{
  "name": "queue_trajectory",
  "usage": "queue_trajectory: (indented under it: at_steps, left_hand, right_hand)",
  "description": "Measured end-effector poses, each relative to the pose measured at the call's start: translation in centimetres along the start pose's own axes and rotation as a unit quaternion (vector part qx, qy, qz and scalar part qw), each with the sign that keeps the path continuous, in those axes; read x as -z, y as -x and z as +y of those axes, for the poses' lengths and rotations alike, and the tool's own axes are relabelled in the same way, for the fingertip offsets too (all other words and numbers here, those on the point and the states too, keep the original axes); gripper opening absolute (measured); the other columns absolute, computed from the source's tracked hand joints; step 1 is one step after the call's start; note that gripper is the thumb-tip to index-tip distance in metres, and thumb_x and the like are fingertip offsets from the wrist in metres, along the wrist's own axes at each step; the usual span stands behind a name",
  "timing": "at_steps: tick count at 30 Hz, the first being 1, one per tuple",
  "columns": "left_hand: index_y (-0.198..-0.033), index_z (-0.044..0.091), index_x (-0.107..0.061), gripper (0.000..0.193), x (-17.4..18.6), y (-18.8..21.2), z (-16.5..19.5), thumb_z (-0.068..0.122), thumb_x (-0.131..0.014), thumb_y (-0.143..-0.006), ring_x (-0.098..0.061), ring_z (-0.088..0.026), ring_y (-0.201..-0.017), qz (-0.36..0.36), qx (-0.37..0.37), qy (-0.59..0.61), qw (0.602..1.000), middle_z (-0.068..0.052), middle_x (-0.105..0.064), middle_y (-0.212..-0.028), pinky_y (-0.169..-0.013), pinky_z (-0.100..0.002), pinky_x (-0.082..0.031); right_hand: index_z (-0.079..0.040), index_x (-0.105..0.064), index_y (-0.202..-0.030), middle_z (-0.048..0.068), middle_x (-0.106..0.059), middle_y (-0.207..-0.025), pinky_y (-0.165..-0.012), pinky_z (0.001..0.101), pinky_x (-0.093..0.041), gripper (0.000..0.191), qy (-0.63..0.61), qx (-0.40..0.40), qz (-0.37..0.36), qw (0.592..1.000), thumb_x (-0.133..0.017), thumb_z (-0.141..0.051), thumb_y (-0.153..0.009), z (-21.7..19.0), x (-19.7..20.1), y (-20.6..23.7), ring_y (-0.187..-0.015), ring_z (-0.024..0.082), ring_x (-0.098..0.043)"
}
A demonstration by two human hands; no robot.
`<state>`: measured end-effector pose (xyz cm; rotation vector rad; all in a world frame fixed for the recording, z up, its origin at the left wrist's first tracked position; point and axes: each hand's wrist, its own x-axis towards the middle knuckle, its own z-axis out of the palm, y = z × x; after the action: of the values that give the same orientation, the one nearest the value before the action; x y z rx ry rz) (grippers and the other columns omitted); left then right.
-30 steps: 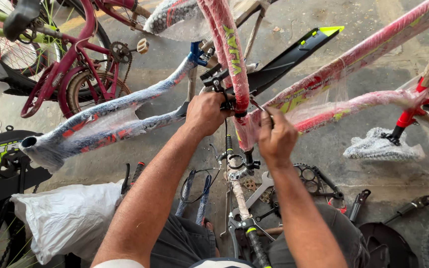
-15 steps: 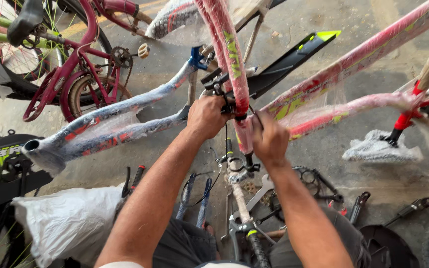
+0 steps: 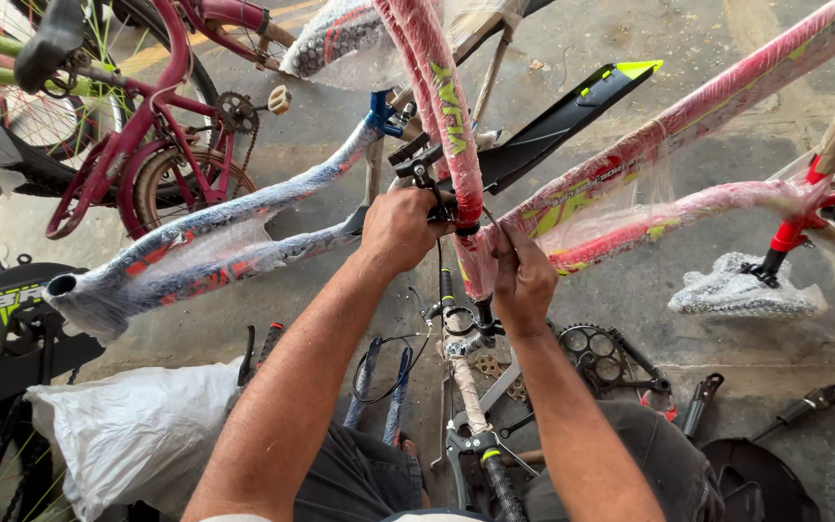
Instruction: The person sits on the floor of a bicycle workshop and works on a plastic-wrapped bicycle frame, fitting the handlebar and stem into the head tube. They use pliers to grip and turn a component on the frame, handle small parts, and pick up a wrench near the end.
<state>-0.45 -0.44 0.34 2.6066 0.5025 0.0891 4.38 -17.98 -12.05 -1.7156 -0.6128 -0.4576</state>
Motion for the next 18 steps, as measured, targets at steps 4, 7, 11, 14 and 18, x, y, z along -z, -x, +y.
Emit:
queue_trajectory:
  at_steps: [4, 7, 11, 14, 18]
  left_hand:
    - [-0.112, 0.027, -0.078, 0.037, -0.1, 0.0, 0.0, 0.041, -0.083, -0.078, -0.071, -0.036, -0.094, 0.011, -0.015, -0.021, 1.0, -0.014, -0.075, -0.097, -0.08, -0.048, -0.054]
    - [-0.113, 0.029, -0.079, 0.037, -0.2, 0.0, -0.2, 0.038, -0.082, -0.077, -0.07, -0.036, -0.092, 0.018, -0.035, -0.007, 0.999, -0.014, -0.075, -0.096, -0.079, -0.048, -0.054]
    - [-0.109, 0.025, -0.079, 0.035, -0.5, 0.0, -0.5, 0.04, -0.083, -0.078, -0.071, -0.036, -0.092, 0.009, -0.011, -0.003, 1.0, -0.014, -0.075, -0.096, -0.08, -0.047, -0.055]
    - [-0.101, 0.017, -0.078, 0.034, -1.0, -0.4, -0.8, 0.042, -0.084, -0.08, -0.07, -0.037, -0.093, 0.038, -0.025, -0.032, 0.998, -0.014, -0.075, -0.096, -0.079, -0.048, -0.055]
    - [-0.093, 0.014, -0.08, 0.034, -1.6, -0.7, -1.2, 0.04, -0.085, -0.073, -0.07, -0.037, -0.092, 0.06, -0.061, -0.025, 0.996, -0.014, -0.076, -0.093, -0.078, -0.05, -0.054]
  right_hand:
    - [0.002, -0.068, -0.127, 0.017, -0.075, -0.099, -0.074, 0.0334, -0.058, 0.027, -0.103, -0.077, 0.0, 0.992, -0.058, -0.016, -0.109, 1.4, -1.6, 1.8, -0.083, 0.022, -0.072]
    - [0.002, -0.067, -0.127, 0.018, -0.075, -0.097, -0.072, 0.0344, -0.058, 0.029, -0.054, -0.038, -0.006, 0.998, -0.057, -0.018, -0.108, 0.7, -1.2, 1.8, -0.08, 0.023, -0.073]
    - [-0.004, -0.074, -0.11, 0.02, -0.073, -0.085, -0.066, 0.0452, -0.054, 0.021, 0.119, -0.021, -0.071, 0.99, -0.062, -0.02, -0.102, -1.7, 0.5, -2.1, -0.074, 0.035, -0.07]
    - [-0.008, -0.074, -0.091, 0.021, -0.072, -0.081, -0.067, 0.0504, -0.054, 0.016, 0.282, 0.024, -0.169, 0.944, -0.066, -0.021, -0.095, -3.2, 0.6, -7.2, -0.075, 0.041, -0.069]
    - [-0.009, -0.077, -0.098, 0.018, -0.073, -0.079, -0.066, 0.0482, -0.054, 0.016, 0.233, 0.072, -0.106, 0.964, -0.065, -0.019, -0.093, -4.4, 2.3, -7.6, -0.071, 0.038, -0.071]
